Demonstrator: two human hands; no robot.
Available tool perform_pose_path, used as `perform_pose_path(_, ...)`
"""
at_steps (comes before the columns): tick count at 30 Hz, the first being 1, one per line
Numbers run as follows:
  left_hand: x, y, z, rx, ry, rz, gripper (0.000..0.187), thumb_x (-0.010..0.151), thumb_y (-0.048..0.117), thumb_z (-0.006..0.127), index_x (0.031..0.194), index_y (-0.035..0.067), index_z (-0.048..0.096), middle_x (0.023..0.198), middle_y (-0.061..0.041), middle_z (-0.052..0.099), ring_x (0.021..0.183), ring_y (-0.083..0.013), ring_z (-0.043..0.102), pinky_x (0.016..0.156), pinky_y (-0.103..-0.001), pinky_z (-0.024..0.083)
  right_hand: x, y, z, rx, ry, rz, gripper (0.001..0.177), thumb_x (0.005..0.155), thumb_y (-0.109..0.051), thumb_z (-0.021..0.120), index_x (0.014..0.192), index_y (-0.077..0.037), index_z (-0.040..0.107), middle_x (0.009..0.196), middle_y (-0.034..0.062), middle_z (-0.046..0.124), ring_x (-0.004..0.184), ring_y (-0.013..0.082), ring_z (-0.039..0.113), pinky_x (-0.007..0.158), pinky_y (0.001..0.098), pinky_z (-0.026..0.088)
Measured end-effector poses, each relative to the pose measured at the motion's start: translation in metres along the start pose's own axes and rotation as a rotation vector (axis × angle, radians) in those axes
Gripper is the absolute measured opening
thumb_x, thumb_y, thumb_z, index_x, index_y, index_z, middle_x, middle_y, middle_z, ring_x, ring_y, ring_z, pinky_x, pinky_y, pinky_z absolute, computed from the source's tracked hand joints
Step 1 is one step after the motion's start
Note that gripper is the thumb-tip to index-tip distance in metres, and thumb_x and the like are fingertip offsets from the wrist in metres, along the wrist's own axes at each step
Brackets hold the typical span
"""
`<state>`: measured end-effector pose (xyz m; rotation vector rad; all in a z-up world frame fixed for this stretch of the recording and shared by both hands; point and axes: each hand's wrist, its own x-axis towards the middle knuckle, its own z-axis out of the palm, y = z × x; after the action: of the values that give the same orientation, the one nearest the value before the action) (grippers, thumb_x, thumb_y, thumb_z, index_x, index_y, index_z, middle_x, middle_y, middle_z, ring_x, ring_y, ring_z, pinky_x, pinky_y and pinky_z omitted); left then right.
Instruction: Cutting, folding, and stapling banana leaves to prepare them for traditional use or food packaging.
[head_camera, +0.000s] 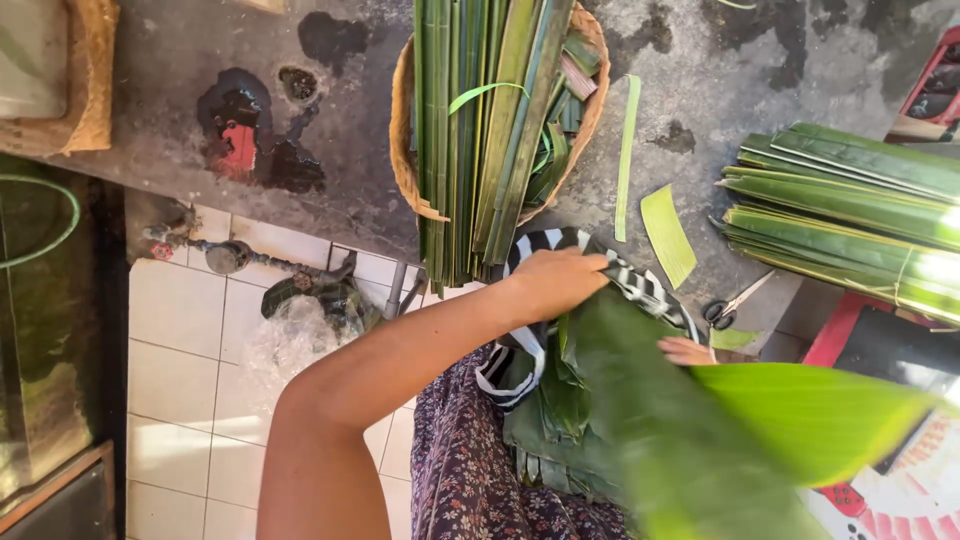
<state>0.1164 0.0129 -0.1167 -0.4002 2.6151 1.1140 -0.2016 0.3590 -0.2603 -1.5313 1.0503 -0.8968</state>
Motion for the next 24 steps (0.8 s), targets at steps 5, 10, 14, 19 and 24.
perform_pose_path(5,0.003,-0.001,0.008,-0.170,0.333,0.271,0.047,0.070,-0.002,0.064,0.116,0.008,0.069,0.134,-0.010,0.058,0.108,-0.0312,0.062,0.084,-0.041,0.057,0.092,-0.059,0.062,-0.151,0.001,0.019,0.055,0.105,-0.046,0.040,0.141,-0.007,0.055,0.153,0.0163,0.051,0.150,0.0360,0.038,0.127,0.0484,0.021)
perform_pose_path(10,-0.028,0.007,-0.011,-0.072,0.240,0.173,0.024,0.083,0.007,0.065,0.107,0.008,0.067,0.136,-0.007,0.059,0.110,-0.0324,0.059,0.082,-0.042,0.056,0.096,-0.083,0.069,-0.320,0.046,0.569,0.041,0.102,-0.029,0.047,0.135,-0.009,0.060,0.141,0.0153,0.061,0.133,0.0318,0.052,0.114,0.0437,0.035)
perform_pose_path(14,-0.055,0.004,-0.002,-0.038,0.112,0.115,0.019,0.087,0.008,0.064,0.106,0.010,0.065,0.130,-0.007,0.058,0.115,-0.0321,0.058,0.081,-0.039,0.056,0.078,-0.097,0.065,-0.397,0.011,0.975,0.037,0.098,-0.022,0.053,0.131,-0.010,0.063,0.134,0.0155,0.066,0.121,0.0291,0.061,0.102,0.0401,0.047)
perform_pose_path(19,-0.078,0.019,0.015,-0.085,0.440,-0.310,0.047,0.074,0.016,0.075,0.116,0.007,0.057,0.121,-0.018,0.057,0.113,-0.0377,0.057,0.094,-0.048,0.049,0.059,-0.161,0.051,-0.181,-0.288,0.876,0.046,0.096,-0.020,0.056,0.137,0.001,0.057,0.128,0.0293,0.065,0.119,0.0393,0.065,0.097,0.0470,0.053)
perform_pose_path(24,-0.118,0.044,0.092,-0.381,0.350,-0.780,0.070,0.075,0.019,0.079,0.134,-0.002,0.047,0.120,-0.023,0.055,0.113,-0.0438,0.055,0.092,-0.047,0.049,0.104,-0.171,-0.055,0.632,0.149,0.752,0.032,0.102,-0.023,0.063,0.123,0.002,0.066,0.107,0.0141,0.075,0.098,0.0257,0.071,0.084,0.0397,0.060)
